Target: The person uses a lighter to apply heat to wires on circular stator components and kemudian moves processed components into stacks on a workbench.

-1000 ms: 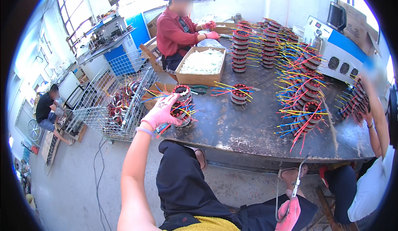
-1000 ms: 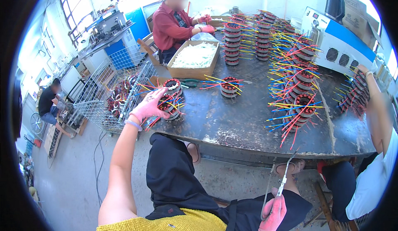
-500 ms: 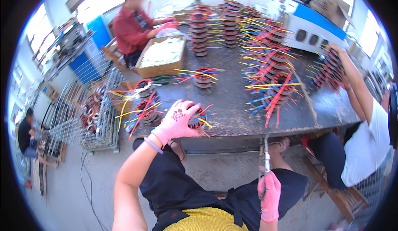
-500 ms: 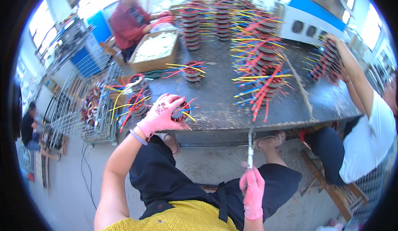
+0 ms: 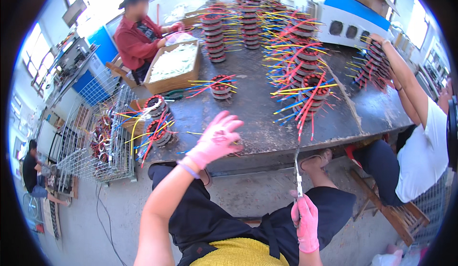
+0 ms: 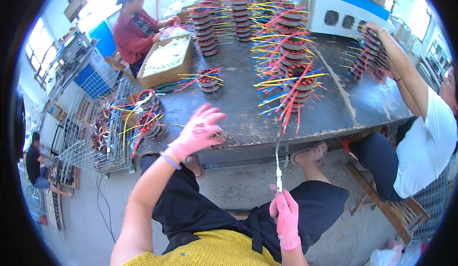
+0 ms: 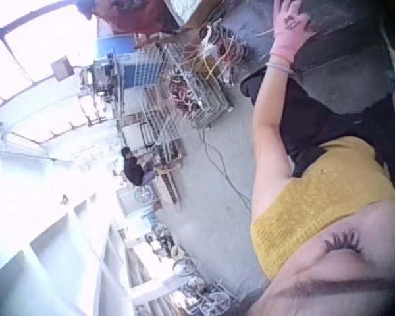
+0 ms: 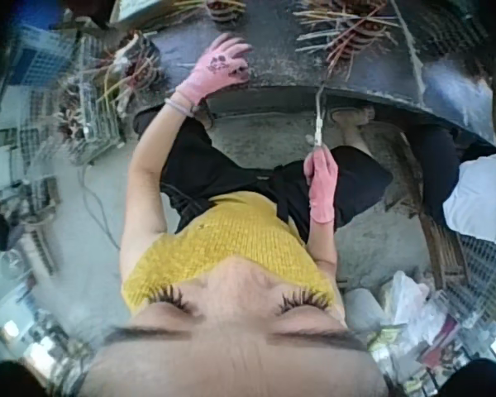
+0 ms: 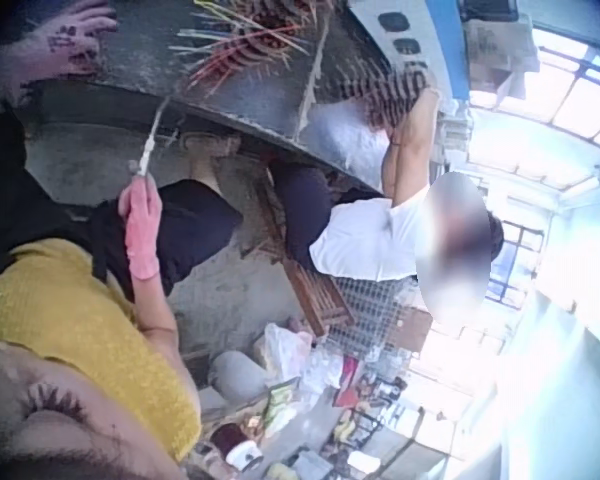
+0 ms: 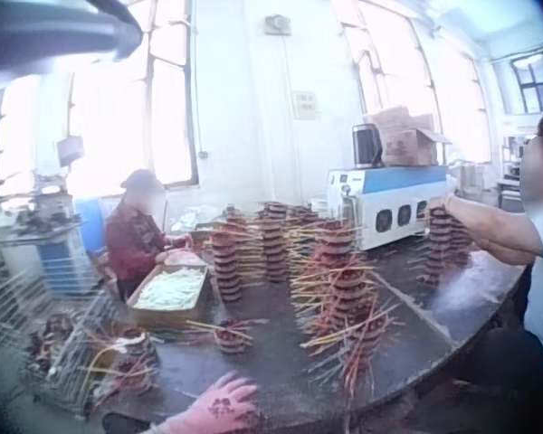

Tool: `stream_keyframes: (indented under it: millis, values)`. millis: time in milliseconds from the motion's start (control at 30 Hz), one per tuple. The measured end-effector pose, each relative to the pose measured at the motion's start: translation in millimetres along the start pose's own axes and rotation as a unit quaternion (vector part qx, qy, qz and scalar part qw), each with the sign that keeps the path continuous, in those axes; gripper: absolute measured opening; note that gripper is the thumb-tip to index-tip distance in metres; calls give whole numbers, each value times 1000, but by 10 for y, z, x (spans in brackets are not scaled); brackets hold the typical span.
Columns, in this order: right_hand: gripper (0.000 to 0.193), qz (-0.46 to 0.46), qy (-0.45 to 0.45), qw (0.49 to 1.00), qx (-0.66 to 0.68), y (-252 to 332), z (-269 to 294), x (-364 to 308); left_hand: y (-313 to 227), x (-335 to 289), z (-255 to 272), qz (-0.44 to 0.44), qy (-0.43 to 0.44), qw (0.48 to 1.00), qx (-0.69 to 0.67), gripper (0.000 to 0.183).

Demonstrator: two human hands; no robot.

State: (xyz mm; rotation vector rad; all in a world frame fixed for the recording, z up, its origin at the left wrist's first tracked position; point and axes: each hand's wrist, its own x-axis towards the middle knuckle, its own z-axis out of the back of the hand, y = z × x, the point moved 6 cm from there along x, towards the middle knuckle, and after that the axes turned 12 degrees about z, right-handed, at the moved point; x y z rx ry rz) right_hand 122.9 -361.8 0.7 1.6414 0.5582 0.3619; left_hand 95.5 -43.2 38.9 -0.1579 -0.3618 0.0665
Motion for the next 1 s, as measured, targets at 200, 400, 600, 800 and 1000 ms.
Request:
stream_keyframes:
  millis: [200, 400, 600, 800, 1000]
  values:
    - [41, 38, -17, 999, -4, -110, 93, -66, 101, 102, -617, 3, 14, 1000, -8, 45]
    - [35, 137, 57, 973, -176, -53, 166, 7, 22, 46, -677, 10, -86, 996, -34, 36]
    - [31, 5, 12, 999, 31, -187, 54, 69, 100, -149, -480, 29, -189, 981, -43, 53]
    - [34, 3, 20, 1000, 14, -246, 6, 97, 84, -82, -522, -34, -240, 970, -33, 29]
    - [40, -5, 13, 1000, -6, -185, -156, 42, 202, -268, -232, 78, -177, 978, -73, 65]
